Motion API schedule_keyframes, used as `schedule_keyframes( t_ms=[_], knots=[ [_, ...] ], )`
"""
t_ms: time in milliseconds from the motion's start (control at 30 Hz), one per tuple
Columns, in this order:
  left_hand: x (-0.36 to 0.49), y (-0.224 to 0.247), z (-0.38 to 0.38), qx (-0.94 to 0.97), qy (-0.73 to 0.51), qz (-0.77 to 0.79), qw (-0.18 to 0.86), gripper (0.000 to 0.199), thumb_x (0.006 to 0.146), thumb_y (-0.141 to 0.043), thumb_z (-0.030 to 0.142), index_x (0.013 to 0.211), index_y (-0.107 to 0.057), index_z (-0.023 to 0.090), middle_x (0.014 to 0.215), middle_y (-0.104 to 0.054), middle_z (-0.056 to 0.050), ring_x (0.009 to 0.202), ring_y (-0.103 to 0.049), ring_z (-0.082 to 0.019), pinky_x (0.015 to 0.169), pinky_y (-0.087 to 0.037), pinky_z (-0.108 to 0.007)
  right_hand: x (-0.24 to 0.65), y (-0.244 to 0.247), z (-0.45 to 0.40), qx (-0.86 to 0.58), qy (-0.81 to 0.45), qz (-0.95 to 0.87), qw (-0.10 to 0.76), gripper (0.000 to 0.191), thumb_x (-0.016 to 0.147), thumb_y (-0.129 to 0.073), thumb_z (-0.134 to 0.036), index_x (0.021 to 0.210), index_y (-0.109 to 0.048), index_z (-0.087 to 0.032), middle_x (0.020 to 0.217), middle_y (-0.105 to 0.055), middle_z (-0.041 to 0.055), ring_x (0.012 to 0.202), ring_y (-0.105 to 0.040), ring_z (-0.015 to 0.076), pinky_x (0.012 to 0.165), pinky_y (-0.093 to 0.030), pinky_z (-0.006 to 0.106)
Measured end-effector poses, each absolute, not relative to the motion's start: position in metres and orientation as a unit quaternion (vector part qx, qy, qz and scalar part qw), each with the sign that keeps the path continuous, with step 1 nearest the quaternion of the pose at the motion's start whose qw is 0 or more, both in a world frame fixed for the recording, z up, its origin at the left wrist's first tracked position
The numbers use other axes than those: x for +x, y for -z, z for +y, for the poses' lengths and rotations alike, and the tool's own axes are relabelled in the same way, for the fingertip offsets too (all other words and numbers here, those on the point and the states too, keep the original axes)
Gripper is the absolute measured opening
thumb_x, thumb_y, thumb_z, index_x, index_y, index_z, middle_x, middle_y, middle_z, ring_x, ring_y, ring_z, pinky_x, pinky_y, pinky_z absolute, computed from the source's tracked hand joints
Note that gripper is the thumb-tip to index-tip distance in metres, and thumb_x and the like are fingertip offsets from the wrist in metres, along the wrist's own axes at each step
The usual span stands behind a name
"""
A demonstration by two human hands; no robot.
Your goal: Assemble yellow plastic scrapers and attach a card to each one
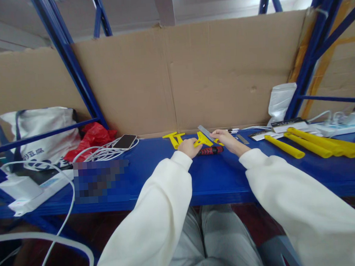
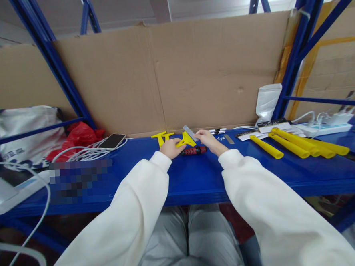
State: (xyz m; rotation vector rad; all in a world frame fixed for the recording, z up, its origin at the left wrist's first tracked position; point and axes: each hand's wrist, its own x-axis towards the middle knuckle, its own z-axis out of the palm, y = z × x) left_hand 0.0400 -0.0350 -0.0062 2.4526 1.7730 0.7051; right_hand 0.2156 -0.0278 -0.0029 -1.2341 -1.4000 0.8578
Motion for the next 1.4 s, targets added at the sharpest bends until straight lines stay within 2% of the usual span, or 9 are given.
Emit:
schedule_keyframes(
  t_ms=[233, 567, 700, 800, 1000, 1100, 1200, 1300, 1400],
  knots=[
    [0.044, 0.005, -0.037, 0.776, -0.229, 0.587, 0.019, 0.034, 0.091, -0.058, 0.037, 0.118, -0.07, 0.02, 0.119, -0.074, -0.007, 0.112, -0.067, -0.025, 0.094, -0.051, -0.033, 0.213, 0.006, -0.027, -0.535, -0.331, -0.609, 0.483, 0.018, 0.069, -0.064, -0.021, 0.057, -0.052, -0.019, 0.06, -0.055, -0.0041, 0.063, -0.046, 0.0116, 0.067, -0.038, 0.026],
    [0.045, 0.006, -0.036, 0.77, -0.24, 0.591, 0.005, 0.033, 0.092, -0.057, 0.035, 0.12, -0.069, 0.021, 0.119, -0.073, -0.007, 0.115, -0.066, -0.024, 0.096, -0.05, -0.034, 0.213, 0.003, -0.034, -0.556, -0.325, -0.615, 0.456, 0.015, 0.073, -0.061, -0.016, 0.059, -0.059, -0.018, 0.061, -0.06, -0.0015, 0.066, -0.052, 0.0125, 0.07, -0.04, 0.025],
    [0.043, 0.008, -0.036, 0.792, -0.242, 0.56, -0.009, 0.041, 0.094, -0.056, 0.031, 0.134, -0.06, 0.021, 0.123, -0.07, -0.008, 0.117, -0.064, -0.023, 0.098, -0.05, -0.033, 0.212, 0.001, -0.035, -0.559, -0.315, -0.625, 0.445, 0.016, 0.073, -0.06, -0.016, 0.057, -0.061, -0.017, 0.062, -0.061, -0.0007, 0.065, -0.052, 0.0123, 0.068, -0.039, 0.025],
    [0.042, 0.009, -0.038, 0.821, -0.227, 0.523, -0.034, 0.052, 0.096, -0.052, 0.026, 0.148, -0.046, 0.026, 0.125, -0.067, -0.007, 0.116, -0.064, -0.022, 0.097, -0.05, -0.033, 0.214, 0.001, -0.035, -0.559, -0.308, -0.627, 0.446, 0.017, 0.073, -0.06, -0.016, 0.056, -0.061, -0.018, 0.06, -0.06, -0.0016, 0.064, -0.051, 0.012, 0.069, -0.039, 0.025],
    [0.044, 0.008, -0.042, 0.838, -0.151, 0.522, -0.062, 0.048, 0.101, -0.041, 0.026, 0.148, -0.046, 0.034, 0.123, -0.06, -0.008, 0.111, -0.065, -0.023, 0.094, -0.051, -0.034, 0.218, 0.007, -0.03, -0.555, -0.311, -0.64, 0.43, 0.014, 0.073, -0.062, -0.02, 0.059, -0.063, -0.017, 0.063, -0.063, -0.0007, 0.066, -0.053, 0.0129, 0.069, -0.041, 0.025],
    [0.044, 0.008, -0.041, 0.838, -0.144, 0.523, -0.06, 0.049, 0.101, -0.039, 0.026, 0.149, -0.046, 0.034, 0.123, -0.06, -0.009, 0.112, -0.065, -0.024, 0.094, -0.051, -0.034, 0.22, 0.008, -0.026, -0.555, -0.3, -0.653, 0.419, 0.016, 0.077, -0.06, -0.023, 0.065, -0.068, -0.016, 0.072, -0.069, 0.0027, 0.071, -0.059, 0.0146, 0.073, -0.044, 0.026],
    [0.044, 0.009, -0.038, 0.835, -0.156, 0.526, -0.045, 0.05, 0.101, -0.04, 0.026, 0.149, -0.045, 0.034, 0.124, -0.061, -0.008, 0.113, -0.064, -0.023, 0.095, -0.05, -0.034, 0.227, 0.008, -0.019, -0.597, -0.21, -0.664, 0.398, 0.026, 0.087, -0.052, -0.026, 0.078, -0.074, -0.014, 0.089, -0.075, 0.0094, 0.084, -0.065, 0.0186, 0.08, -0.047, 0.028],
    [0.043, 0.011, -0.035, 0.837, -0.169, 0.52, -0.027, 0.049, 0.1, -0.041, 0.026, 0.148, -0.047, 0.034, 0.123, -0.063, -0.007, 0.116, -0.063, -0.022, 0.098, -0.049, -0.033, 0.243, 0.009, -0.013, -0.685, -0.067, -0.656, 0.31, 0.031, 0.091, -0.047, -0.022, 0.095, -0.077, -0.014, 0.107, -0.075, 0.0146, 0.101, -0.067, 0.0247, 0.087, -0.048, 0.034],
    [0.043, 0.012, -0.033, 0.843, -0.173, 0.509, -0.016, 0.048, 0.099, -0.042, 0.026, 0.146, -0.049, 0.033, 0.123, -0.065, -0.006, 0.116, -0.062, -0.021, 0.1, -0.048, -0.033, 0.259, 0.012, -0.012, -0.731, -0.004, -0.645, 0.223, 0.03, 0.09, -0.053, -0.026, 0.107, -0.077, -0.02, 0.118, -0.072, 0.0135, 0.112, -0.064, 0.0291, 0.091, -0.048, 0.039]
  ],
)
